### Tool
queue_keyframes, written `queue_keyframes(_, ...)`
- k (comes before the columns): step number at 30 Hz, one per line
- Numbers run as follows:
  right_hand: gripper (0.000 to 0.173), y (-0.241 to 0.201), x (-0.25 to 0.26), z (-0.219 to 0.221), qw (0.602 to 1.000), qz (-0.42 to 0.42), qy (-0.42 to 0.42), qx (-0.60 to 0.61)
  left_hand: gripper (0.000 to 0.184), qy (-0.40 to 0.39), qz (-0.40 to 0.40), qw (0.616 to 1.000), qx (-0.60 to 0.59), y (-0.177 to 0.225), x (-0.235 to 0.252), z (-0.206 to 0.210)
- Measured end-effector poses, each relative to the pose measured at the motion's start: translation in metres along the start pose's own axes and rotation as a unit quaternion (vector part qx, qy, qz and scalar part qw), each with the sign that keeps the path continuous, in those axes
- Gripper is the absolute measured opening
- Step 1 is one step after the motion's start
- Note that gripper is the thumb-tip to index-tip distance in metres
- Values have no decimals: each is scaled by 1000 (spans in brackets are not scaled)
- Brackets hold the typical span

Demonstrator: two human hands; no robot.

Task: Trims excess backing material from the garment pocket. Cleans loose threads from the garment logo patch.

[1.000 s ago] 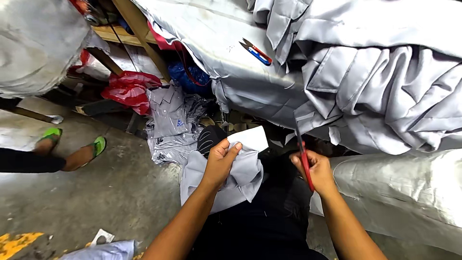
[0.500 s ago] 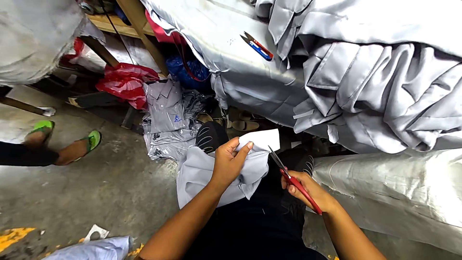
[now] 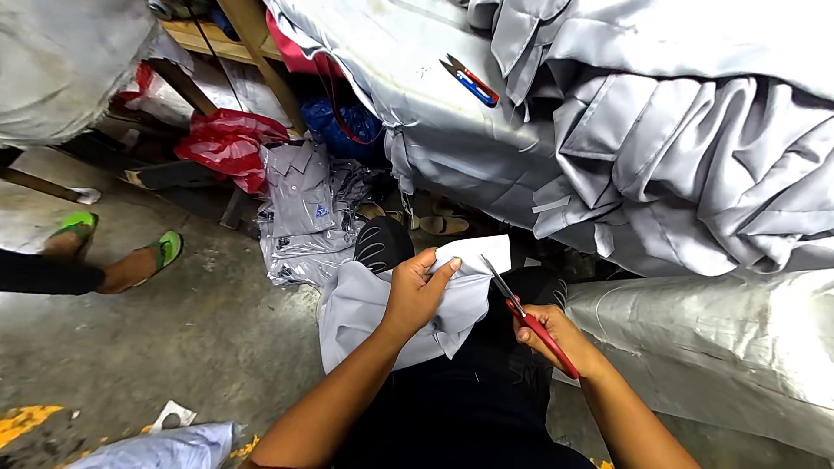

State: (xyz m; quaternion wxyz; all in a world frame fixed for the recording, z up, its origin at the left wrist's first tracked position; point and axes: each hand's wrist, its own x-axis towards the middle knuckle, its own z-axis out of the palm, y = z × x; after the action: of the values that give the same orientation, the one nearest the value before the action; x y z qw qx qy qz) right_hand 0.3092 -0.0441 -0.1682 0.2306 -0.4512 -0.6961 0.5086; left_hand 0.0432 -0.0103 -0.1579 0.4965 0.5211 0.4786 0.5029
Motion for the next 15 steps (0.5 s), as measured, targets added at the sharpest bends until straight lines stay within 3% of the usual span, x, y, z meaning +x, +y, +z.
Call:
queue_keyframes(7,76,0,-5,-7,998,-9,-50,-37,9,-93,1,995,47,0,2,-7)
queue_keyframes(15,63,6,-9,-3,999,-12,-41,17,9,-141,10,988,61,0,5,-14)
